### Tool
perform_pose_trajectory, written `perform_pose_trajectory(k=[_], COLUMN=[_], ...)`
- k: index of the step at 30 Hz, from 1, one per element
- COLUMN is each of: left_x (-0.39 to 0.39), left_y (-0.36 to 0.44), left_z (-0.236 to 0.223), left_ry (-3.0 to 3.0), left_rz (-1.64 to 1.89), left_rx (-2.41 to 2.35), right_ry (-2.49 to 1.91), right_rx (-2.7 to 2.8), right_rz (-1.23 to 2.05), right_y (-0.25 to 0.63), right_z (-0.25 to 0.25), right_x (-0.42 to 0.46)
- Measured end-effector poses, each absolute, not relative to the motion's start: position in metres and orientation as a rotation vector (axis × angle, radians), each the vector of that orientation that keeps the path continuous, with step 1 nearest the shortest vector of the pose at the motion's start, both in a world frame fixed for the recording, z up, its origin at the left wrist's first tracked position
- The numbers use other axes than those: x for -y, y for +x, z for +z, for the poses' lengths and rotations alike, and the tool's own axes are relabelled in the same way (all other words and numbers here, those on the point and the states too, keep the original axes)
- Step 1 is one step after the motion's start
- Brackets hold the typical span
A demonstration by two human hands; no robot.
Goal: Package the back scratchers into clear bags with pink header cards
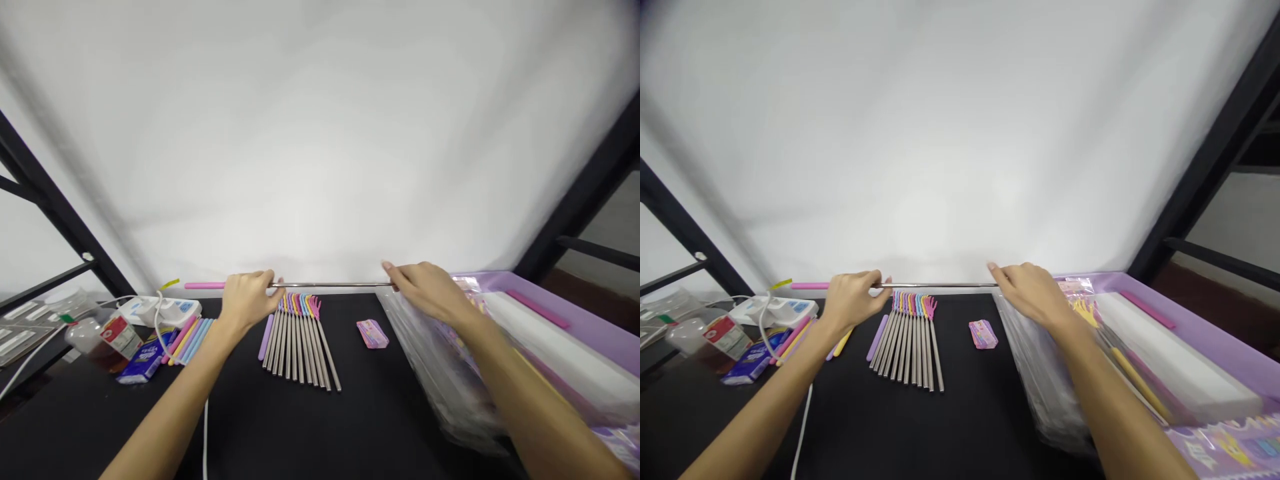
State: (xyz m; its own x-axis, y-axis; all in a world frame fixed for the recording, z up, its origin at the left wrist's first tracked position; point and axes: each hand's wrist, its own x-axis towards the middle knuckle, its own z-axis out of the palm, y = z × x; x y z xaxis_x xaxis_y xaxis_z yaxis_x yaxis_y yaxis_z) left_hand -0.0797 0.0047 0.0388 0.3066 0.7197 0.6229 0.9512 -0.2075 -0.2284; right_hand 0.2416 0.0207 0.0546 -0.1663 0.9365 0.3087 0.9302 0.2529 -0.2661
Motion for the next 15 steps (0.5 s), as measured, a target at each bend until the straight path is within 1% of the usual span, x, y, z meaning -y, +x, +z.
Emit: perform_pose_trajectory(k=[3, 6, 11, 15], left_x=[-0.003, -0.006, -0.012, -0.001], left_y=[-0.065, -0.061, -0.083, -0.068], left_z=[0.029, 0.025, 0.031, 0.028], left_ry=[-2.094, -2.148, -2.0, -2.118], left_rz=[-0.485, -0.447, -0.448, -0.399], left_rx=[1.417, 1.359, 1.514, 1.572], right_ry=[-1.713, -1.672, -1.674, -1.649], right_rx=[2.179, 2.188, 2.157, 2.215], right_rz=[-0.033, -0.004, -0.05, -0.111], right_y=[0.224, 0.217, 0.227, 0.2], right_z=[0.05, 0.05, 0.054, 0.044], right_x=[-0.017, -0.016, -0.017, -0.01])
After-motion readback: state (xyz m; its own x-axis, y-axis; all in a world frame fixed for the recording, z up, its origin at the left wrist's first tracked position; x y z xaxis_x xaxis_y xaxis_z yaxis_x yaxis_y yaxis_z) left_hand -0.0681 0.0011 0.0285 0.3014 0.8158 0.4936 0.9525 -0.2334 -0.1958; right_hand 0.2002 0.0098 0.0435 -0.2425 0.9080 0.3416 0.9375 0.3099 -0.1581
